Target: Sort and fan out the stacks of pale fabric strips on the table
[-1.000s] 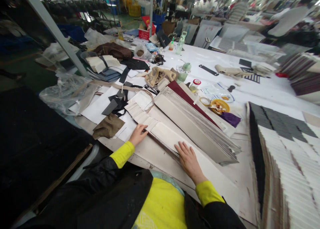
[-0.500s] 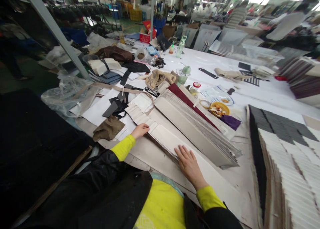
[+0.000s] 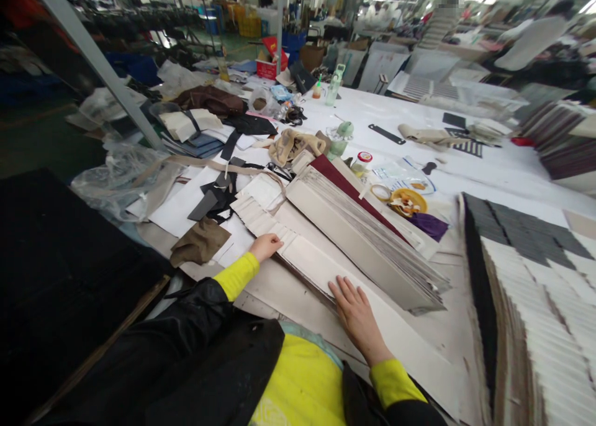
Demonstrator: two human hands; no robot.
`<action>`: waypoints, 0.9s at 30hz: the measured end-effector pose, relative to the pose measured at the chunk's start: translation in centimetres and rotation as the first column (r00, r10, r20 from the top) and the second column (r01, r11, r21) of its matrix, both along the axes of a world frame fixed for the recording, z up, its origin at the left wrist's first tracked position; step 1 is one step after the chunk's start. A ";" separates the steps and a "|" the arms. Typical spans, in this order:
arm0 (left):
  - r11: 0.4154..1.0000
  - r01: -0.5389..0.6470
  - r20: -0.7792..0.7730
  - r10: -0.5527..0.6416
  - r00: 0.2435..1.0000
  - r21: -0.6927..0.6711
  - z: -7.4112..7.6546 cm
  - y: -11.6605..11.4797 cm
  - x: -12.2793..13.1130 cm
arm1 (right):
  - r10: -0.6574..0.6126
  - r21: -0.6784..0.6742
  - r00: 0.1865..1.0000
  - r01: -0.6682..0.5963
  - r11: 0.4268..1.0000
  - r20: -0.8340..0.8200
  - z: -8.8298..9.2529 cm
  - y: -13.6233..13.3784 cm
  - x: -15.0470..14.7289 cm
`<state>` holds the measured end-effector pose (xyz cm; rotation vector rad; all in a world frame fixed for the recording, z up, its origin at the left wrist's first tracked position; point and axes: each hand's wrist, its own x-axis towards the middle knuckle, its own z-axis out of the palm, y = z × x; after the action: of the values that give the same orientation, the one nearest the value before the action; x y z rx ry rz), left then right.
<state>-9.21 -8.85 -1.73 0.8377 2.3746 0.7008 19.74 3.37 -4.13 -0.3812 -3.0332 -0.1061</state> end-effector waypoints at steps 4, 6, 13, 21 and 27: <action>0.999 -0.023 -0.138 0.028 0.990 0.033 0.0 -0.4 -0.1 | -0.011 -0.015 1.000 0.011 1.000 0.020 -0.1 -0.1 -0.1; 0.999 -0.021 -0.172 0.026 0.985 0.030 0.1 -0.5 -0.5 | -0.017 -0.019 1.000 0.017 1.000 0.021 -0.1 -0.1 -0.1; 0.996 0.008 0.042 -0.004 0.999 -0.091 0.2 -0.3 -2.7 | -0.011 -0.022 1.000 0.011 1.000 -0.009 -0.1 -0.1 -0.1; 1.000 0.031 -0.109 -0.031 0.994 0.001 -0.5 -0.5 -2.4 | -0.024 -0.042 1.000 0.024 0.999 -0.004 -0.2 -0.2 -0.4; 0.999 -0.008 -0.099 0.012 0.995 0.039 -1.0 -0.8 -3.3 | -0.028 -0.064 0.999 0.029 0.998 0.016 0.1 -0.6 -1.5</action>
<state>-12.50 -9.67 -2.78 0.8972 2.4615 0.7269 18.28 2.73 -4.07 -0.4310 -3.0522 -0.0137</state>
